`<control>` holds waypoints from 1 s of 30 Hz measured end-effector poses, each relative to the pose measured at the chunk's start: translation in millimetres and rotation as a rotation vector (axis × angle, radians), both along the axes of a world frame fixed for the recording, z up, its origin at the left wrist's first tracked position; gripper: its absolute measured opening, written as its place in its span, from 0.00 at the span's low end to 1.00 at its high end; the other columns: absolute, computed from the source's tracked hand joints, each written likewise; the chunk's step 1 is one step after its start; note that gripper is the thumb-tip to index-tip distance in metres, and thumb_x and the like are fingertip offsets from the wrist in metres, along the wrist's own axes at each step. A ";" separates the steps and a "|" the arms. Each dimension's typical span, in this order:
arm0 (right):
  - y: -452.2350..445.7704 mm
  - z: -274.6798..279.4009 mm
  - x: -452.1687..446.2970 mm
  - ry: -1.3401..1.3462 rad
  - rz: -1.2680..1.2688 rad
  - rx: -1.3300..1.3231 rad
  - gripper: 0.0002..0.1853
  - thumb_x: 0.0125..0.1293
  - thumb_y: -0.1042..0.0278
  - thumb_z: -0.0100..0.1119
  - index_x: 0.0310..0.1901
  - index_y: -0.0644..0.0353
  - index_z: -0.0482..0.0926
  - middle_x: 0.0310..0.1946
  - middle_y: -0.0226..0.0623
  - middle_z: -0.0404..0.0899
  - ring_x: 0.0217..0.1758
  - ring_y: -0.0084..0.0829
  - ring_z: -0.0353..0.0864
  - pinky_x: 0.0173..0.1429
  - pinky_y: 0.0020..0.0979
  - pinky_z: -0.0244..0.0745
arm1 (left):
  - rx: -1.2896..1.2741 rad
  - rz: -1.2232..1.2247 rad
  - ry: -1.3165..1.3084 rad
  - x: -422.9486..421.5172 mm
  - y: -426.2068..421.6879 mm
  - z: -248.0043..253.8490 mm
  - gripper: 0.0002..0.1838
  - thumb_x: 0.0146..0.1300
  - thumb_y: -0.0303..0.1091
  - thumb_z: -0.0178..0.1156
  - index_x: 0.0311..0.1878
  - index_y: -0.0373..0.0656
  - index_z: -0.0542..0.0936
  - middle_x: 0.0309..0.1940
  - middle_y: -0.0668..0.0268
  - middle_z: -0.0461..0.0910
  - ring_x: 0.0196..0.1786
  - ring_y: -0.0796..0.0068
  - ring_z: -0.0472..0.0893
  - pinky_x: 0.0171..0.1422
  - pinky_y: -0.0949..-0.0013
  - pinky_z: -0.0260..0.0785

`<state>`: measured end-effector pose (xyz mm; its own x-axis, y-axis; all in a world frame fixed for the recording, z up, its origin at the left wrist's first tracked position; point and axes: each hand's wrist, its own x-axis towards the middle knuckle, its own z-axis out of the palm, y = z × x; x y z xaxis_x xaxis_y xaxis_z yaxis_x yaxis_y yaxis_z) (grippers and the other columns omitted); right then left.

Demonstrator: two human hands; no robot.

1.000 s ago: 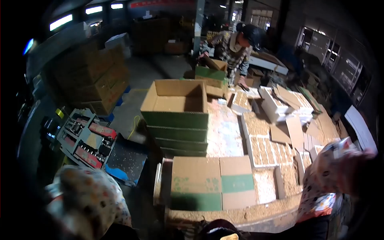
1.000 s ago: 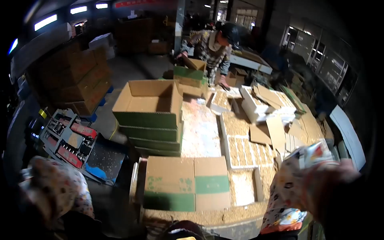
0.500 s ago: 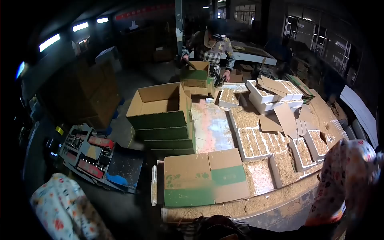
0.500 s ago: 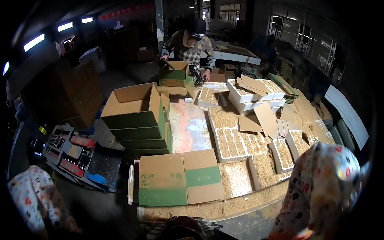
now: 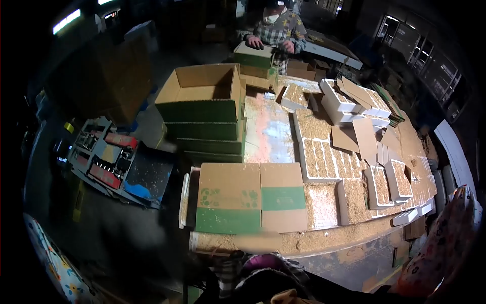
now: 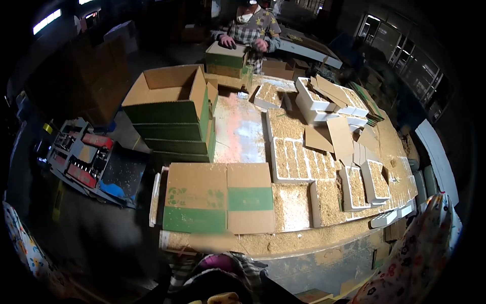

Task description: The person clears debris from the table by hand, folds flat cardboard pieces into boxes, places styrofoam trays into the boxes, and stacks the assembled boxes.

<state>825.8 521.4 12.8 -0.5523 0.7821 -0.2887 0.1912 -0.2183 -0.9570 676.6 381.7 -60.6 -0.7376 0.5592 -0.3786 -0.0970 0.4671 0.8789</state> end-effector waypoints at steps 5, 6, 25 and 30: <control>-6.4 3.0 14.7 -0.035 -0.011 -0.019 0.35 0.63 0.49 0.50 0.63 0.70 0.62 0.57 0.52 0.68 0.62 0.42 0.67 0.64 0.41 0.62 | -0.008 0.080 -0.039 24.1 -33.5 -9.4 0.27 0.65 0.33 0.52 0.64 0.33 0.60 0.61 0.57 0.65 0.62 0.67 0.67 0.68 0.66 0.57; -5.7 5.8 19.9 -0.046 -0.019 -0.022 0.35 0.63 0.49 0.51 0.63 0.70 0.62 0.57 0.52 0.68 0.62 0.42 0.67 0.64 0.41 0.62 | -0.008 0.085 -0.053 28.5 -37.5 -6.8 0.27 0.65 0.33 0.52 0.64 0.33 0.60 0.61 0.57 0.65 0.62 0.67 0.67 0.68 0.66 0.57; -20.4 7.9 30.4 -0.068 -0.067 -0.049 0.37 0.60 0.47 0.54 0.62 0.71 0.62 0.54 0.54 0.70 0.60 0.44 0.68 0.63 0.41 0.64 | -0.034 0.096 -0.108 41.0 -54.1 -12.5 0.30 0.62 0.31 0.56 0.65 0.33 0.58 0.60 0.57 0.66 0.60 0.67 0.68 0.66 0.66 0.59; -18.4 9.4 34.4 -0.083 -0.069 -0.049 0.38 0.59 0.47 0.55 0.61 0.71 0.62 0.53 0.54 0.70 0.59 0.44 0.69 0.62 0.41 0.64 | -0.044 0.086 -0.112 40.9 -54.2 -10.1 0.31 0.61 0.30 0.57 0.65 0.32 0.58 0.59 0.57 0.66 0.59 0.67 0.68 0.66 0.66 0.60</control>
<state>860.2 503.0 22.2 -0.4708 0.8011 -0.3697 0.2519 -0.2795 -0.9265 717.5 327.6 -70.7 -0.7339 0.4767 -0.4838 -0.2345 0.4907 0.8392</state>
